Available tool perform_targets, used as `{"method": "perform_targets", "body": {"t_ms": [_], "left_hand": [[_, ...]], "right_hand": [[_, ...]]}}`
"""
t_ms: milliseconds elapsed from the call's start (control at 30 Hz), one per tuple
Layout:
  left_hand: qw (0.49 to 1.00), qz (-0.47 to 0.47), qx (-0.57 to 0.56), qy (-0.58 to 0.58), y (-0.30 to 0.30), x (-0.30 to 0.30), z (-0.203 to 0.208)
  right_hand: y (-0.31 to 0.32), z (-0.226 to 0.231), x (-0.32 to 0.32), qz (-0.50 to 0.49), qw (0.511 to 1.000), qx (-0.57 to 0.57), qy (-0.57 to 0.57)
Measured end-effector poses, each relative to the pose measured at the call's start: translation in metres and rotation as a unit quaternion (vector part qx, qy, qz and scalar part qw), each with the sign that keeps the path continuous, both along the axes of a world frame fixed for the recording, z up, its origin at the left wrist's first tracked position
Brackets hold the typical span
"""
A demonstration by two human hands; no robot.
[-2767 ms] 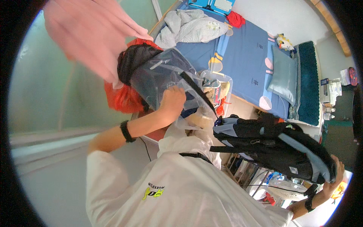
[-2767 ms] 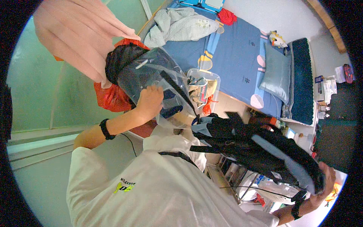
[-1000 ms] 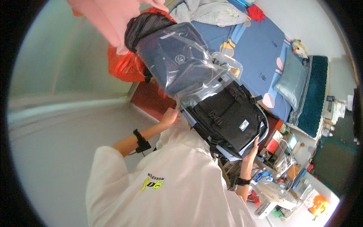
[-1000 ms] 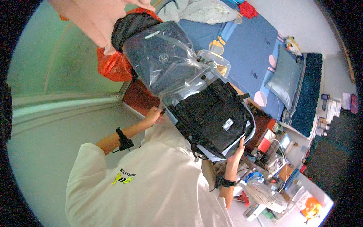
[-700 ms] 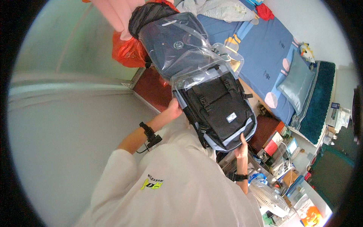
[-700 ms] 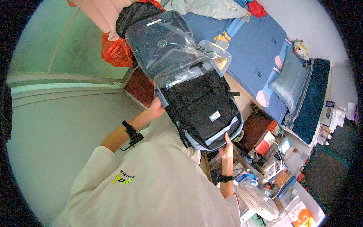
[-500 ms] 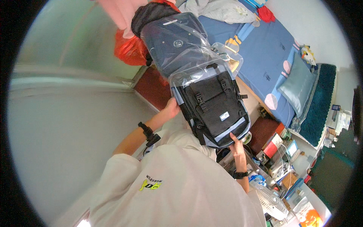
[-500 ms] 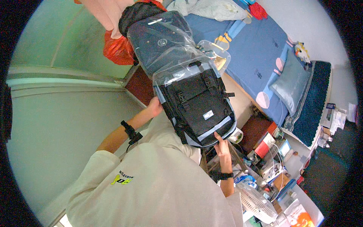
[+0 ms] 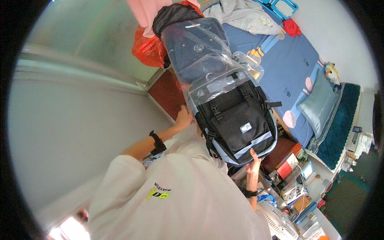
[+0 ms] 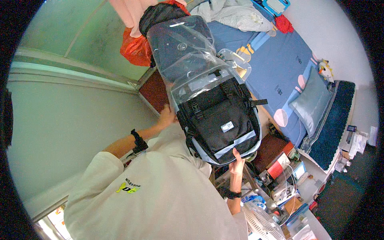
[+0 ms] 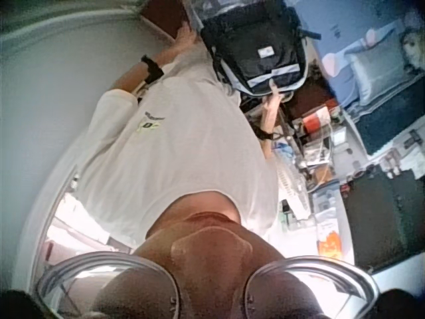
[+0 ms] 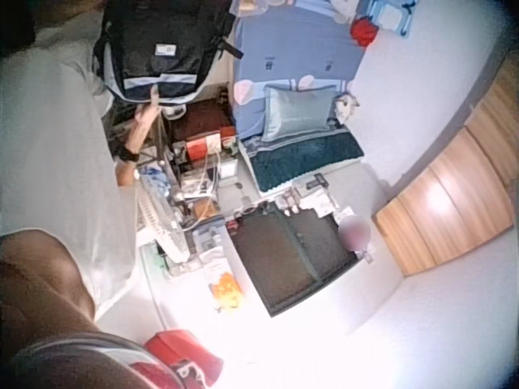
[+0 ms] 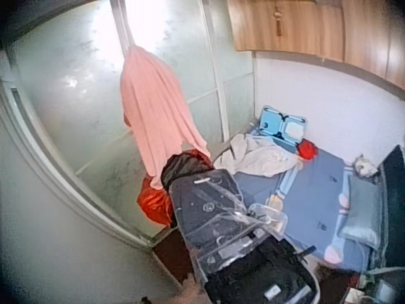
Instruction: The person hangs a bag on the door and puts bags and a towel into a large clear plastic bag.
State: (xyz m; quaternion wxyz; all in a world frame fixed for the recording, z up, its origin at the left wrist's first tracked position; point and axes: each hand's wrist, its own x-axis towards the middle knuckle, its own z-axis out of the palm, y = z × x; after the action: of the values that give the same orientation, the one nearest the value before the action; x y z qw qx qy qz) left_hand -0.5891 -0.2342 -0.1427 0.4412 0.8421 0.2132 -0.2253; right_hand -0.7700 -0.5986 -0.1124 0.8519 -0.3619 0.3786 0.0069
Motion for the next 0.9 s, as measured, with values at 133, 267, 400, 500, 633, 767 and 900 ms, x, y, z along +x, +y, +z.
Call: {"method": "perform_targets", "body": {"t_ms": [133,267,400,500,633,767,900], "left_hand": [[0.931,-0.056,0.135,-0.333,0.016,0.018,-0.009],[0.962,-0.063,-0.006,-0.267,0.014,0.022,0.009],[0.961,-0.065,-0.074,-0.26,0.014,0.013,0.003],[0.954,-0.066,-0.068,-0.285,0.018,0.001,-0.008],[0.954,-0.117,0.032,-0.273,0.017,-0.017,-0.007],[0.978,-0.061,-0.056,-0.192,-0.001,-0.017,0.025],[0.964,-0.101,0.019,-0.247,-0.007,-0.015,0.028]], "right_hand": [[0.014,-0.001,-0.002,-0.013,0.999,0.025,0.025],[0.026,-0.012,-0.003,-0.01,0.999,-0.02,0.033],[0.021,-0.035,-0.01,0.03,0.996,-0.021,0.085],[0.026,-0.04,-0.013,-0.007,0.998,0.011,0.055],[0.027,-0.029,-0.016,-0.047,0.996,0.064,0.031],[0.033,-0.048,-0.022,-0.074,0.986,0.147,0.011],[0.04,-0.055,-0.019,-0.066,0.982,0.174,-0.005]]}}
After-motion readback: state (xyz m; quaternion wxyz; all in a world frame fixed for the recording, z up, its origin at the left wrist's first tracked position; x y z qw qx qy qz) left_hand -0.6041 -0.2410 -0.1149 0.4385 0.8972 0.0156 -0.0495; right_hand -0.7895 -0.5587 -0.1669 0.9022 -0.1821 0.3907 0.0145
